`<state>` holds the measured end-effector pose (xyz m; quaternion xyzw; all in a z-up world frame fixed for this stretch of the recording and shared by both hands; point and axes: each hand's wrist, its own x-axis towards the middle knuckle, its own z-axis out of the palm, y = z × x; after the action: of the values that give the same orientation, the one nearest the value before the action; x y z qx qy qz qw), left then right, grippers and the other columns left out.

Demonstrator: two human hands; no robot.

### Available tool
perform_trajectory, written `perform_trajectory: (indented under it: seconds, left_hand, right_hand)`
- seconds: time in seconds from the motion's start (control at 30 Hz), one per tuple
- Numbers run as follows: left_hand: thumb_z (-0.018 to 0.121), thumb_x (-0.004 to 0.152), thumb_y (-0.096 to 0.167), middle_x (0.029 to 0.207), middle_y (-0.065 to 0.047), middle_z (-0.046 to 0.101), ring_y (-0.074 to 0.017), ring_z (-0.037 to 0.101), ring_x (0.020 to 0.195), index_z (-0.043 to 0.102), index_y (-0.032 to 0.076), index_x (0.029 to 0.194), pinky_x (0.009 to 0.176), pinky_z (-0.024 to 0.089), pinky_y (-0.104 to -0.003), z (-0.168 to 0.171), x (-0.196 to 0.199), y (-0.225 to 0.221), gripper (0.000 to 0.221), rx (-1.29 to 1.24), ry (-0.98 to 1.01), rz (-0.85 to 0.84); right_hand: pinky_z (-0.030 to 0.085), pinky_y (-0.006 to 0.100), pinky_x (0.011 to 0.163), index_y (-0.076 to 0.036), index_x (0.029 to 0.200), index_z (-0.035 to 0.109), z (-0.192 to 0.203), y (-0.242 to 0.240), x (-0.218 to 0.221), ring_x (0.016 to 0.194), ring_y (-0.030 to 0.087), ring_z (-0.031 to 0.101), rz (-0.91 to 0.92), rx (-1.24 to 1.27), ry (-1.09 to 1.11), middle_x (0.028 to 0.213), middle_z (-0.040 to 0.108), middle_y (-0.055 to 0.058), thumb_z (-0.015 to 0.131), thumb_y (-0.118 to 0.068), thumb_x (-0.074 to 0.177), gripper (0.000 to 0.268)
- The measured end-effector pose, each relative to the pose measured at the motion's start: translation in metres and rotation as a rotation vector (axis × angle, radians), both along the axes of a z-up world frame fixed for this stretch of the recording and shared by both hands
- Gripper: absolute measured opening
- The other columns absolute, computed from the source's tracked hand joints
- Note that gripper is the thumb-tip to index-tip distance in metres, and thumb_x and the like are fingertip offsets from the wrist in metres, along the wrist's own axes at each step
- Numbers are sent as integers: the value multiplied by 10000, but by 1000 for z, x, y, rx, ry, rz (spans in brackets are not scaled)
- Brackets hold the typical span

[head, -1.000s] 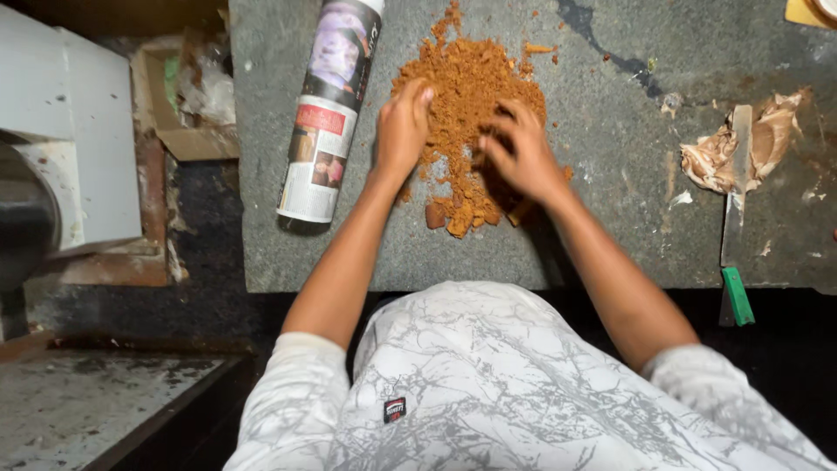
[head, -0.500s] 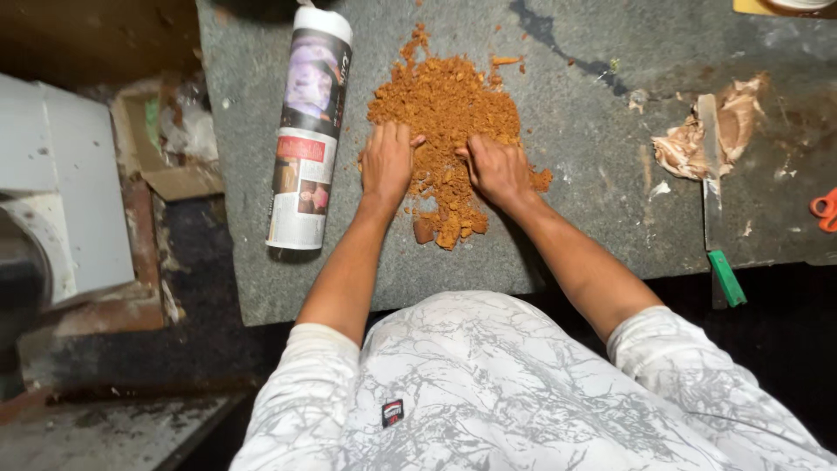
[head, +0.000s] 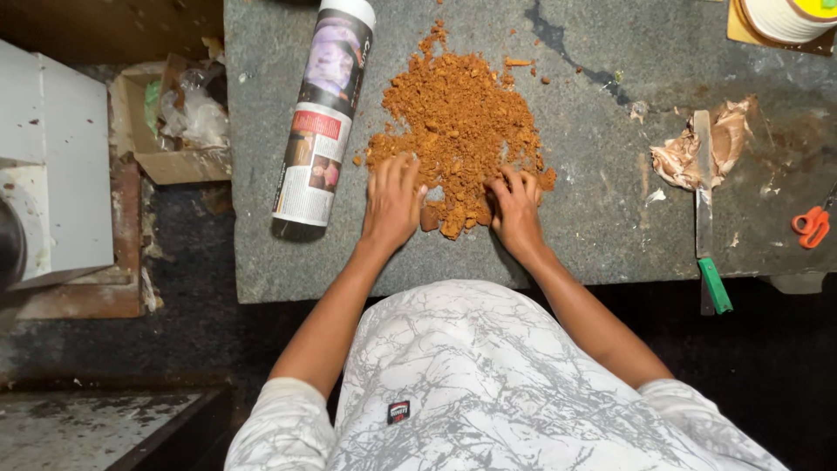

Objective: The person picks up a tray of broken pastry pieces from atop a machine, brings it to a counter, and crumbles the pieces by hand into a fine powder. They then use a newspaper to roll the powder into a cylindrical shape and apply a layer of cream or frosting to the outside using a knife.

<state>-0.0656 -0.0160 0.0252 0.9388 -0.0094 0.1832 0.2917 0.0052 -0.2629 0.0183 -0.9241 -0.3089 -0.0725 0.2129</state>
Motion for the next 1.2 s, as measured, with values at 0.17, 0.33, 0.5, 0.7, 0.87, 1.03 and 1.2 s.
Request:
perform_trajectory:
  seconds: [0.17,0.33,0.5,0.7,0.87,1.03,1.2]
  left_hand:
    - [606,873,52,1368,-207,570,-380,522,1283,562,-3,1376,1089,417,-492,-22,-8,-2,508,120,-118,-4]
    - [566,919,-90,1144,-114,614,-315,573,1114,643,52,1304,1009,491,-433,-37,25,5,418,-34,28,114]
    - [612,961,49,1042,-173,644,-379,578,1011,649,37,1091,911,470,-481,-34,39,7,136,-33,-77,97]
    - [606,1048,220,885,-221,660,-423,608,880,656,7,917,807,473,-535,-26,51,4,255,7,-3,156]
    - [591,1052,258,845,-247,687,-442,634,800,700,-9,876,727,484,-553,-18,57,-2,338,-23,-36,229]
    - [606,1061,329,762,-261,689,-431,639,668,745,-8,828,675,486,-549,-19,66,-9,432,-122,37,372]
    - [642,1011,283,714,-104,708,-172,651,591,741,37,934,569,505,-344,-23,74,-22,277,-710,211,368]
  right_hand:
    - [481,451,1079,-38,1094,657,-18,2,24,1245,335,544,-154,51,222,1239,600,169,629,127,885,267]
    - [569,375,943,-30,1196,728,5,4,58,1006,267,698,-77,419,253,1137,724,191,509,225,794,524]
    - [574,360,763,-35,1145,703,17,3,59,834,238,730,-263,500,458,948,746,150,599,30,962,220]
    - [505,388,659,21,1050,638,-24,-10,68,767,227,690,-318,460,291,863,695,179,579,-282,1091,311]
    - [464,370,591,69,778,537,-56,-19,83,634,188,561,-467,494,646,716,582,182,454,-529,1205,740]
    - [377,245,450,-21,925,627,-28,-18,97,538,81,433,-315,905,1158,729,556,25,536,-273,1114,328]
    - [397,209,453,8,1101,625,4,-22,99,577,64,502,-270,1037,1316,872,638,68,536,-31,1033,119]
